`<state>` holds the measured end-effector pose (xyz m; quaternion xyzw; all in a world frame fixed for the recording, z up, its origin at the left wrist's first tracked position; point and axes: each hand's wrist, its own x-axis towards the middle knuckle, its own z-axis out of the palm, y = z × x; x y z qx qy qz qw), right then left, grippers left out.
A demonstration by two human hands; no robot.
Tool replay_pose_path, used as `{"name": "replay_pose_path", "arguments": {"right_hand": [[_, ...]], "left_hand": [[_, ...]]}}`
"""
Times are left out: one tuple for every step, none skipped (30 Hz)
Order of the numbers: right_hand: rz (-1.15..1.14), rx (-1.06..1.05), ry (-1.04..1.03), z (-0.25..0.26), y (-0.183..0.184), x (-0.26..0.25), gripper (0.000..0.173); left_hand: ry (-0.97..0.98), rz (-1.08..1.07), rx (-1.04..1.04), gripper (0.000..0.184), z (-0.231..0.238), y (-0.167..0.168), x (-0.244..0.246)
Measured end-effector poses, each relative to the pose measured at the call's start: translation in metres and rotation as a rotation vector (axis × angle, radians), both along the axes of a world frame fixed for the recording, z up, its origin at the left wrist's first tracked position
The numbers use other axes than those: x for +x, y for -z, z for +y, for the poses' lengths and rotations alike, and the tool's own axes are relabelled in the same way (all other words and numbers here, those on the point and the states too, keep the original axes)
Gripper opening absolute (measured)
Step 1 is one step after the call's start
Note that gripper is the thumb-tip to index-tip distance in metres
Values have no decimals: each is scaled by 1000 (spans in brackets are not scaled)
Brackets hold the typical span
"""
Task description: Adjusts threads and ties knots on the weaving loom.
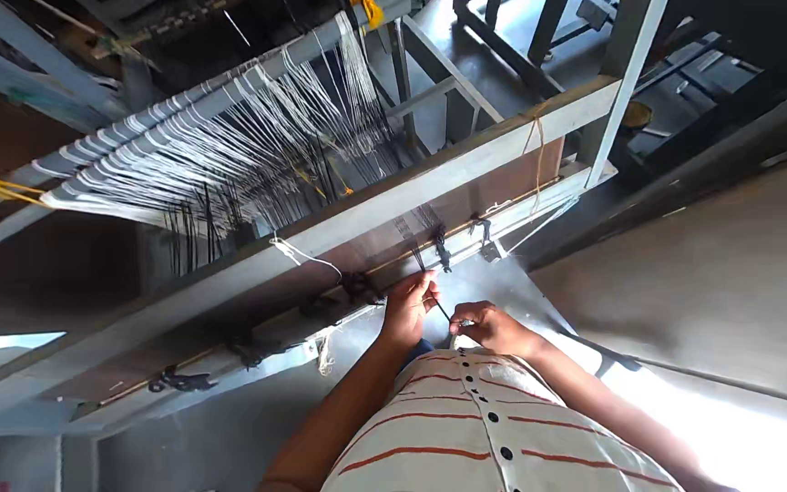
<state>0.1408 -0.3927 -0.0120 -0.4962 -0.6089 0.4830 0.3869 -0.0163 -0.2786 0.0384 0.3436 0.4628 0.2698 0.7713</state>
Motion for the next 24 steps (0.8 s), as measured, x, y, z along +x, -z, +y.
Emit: {"name": "replay_pose_path", "arguments": {"right_hand": [[-16, -22, -30, -1, 2, 6, 24], [-27, -50, -32, -1, 3, 12, 26], [-41, -69, 22, 0, 1, 18, 27], [-61, -86, 112, 6, -4, 23, 29], [-81, -113, 199, 15, -10, 25, 33], [-90, -142, 255, 28, -17, 24, 36], [-78, -170, 275, 42, -22, 20, 36], [-50, -199, 265, 56, -26, 15, 35], [-10, -243, 236, 66, -30, 8, 32], [38, -286, 219, 72, -32, 0, 28], [91, -311, 223, 74, -33, -7, 24], [145, -321, 240, 73, -32, -12, 21], [173, -315, 254, 67, -32, -13, 20], [154, -300, 248, 58, -31, -11, 20], [104, -279, 230, 47, -31, -9, 21], [46, -260, 202, 35, -31, -7, 23], [-22, -241, 170, 22, -32, -7, 24], [-99, -215, 137, 10, -35, -8, 26], [-168, -170, 104, 1, -38, -9, 27], [-223, -112, 70, -6, -40, -10, 26], [-256, -46, 30, -10, -45, -10, 23], [-272, 22, 2, -12, -50, -9, 19], [-276, 74, -11, -12, -57, -7, 17], [-274, 100, -16, -12, -64, -3, 17]], "left_hand": [[-24, 4, 29, 20, -2, 4, 0], [-25, 16, 88, 18, -4, 9, -1], [-12, 27, 163, 17, -7, 13, -3], [16, 38, 244, 17, -11, 18, -6], [65, 63, 320, 16, -15, 21, -9], [122, 102, 394, 16, -19, 25, -11], [186, 153, 469, 16, -23, 29, -14], [261, 214, 539, 17, -26, 34, -18], [344, 264, 600, 19, -28, 38, -21], [431, 291, 653, 21, -29, 41, -25], [525, 300, 706, 22, -27, 43, -30], [616, 294, 770, 24, -22, 45, -35], [685, 285, 849, 24, -16, 49, -40], [715, 281, 941, 25, -10, 53, -45], [721, 289, 1039, 25, -4, 56, -49], [728, 321, 1140, 28, 1, 57, -51], [750, 368, 1258, 36, 5, 56, -50], [770, 408, 1402, 48, 7, 56, -47], [775, 428, 1542, 58, 6, 57, -41], [781, 442, 1630, 62, 1, 55, -34], [780, 452, 1657, 63, -6, 49, -27], [743, 450, 1632, 69, -16, 39, -20], [665, 467, 1579, 78, -26, 30, -16], [563, 532, 1537, 84, -35, 25, -13]]}}
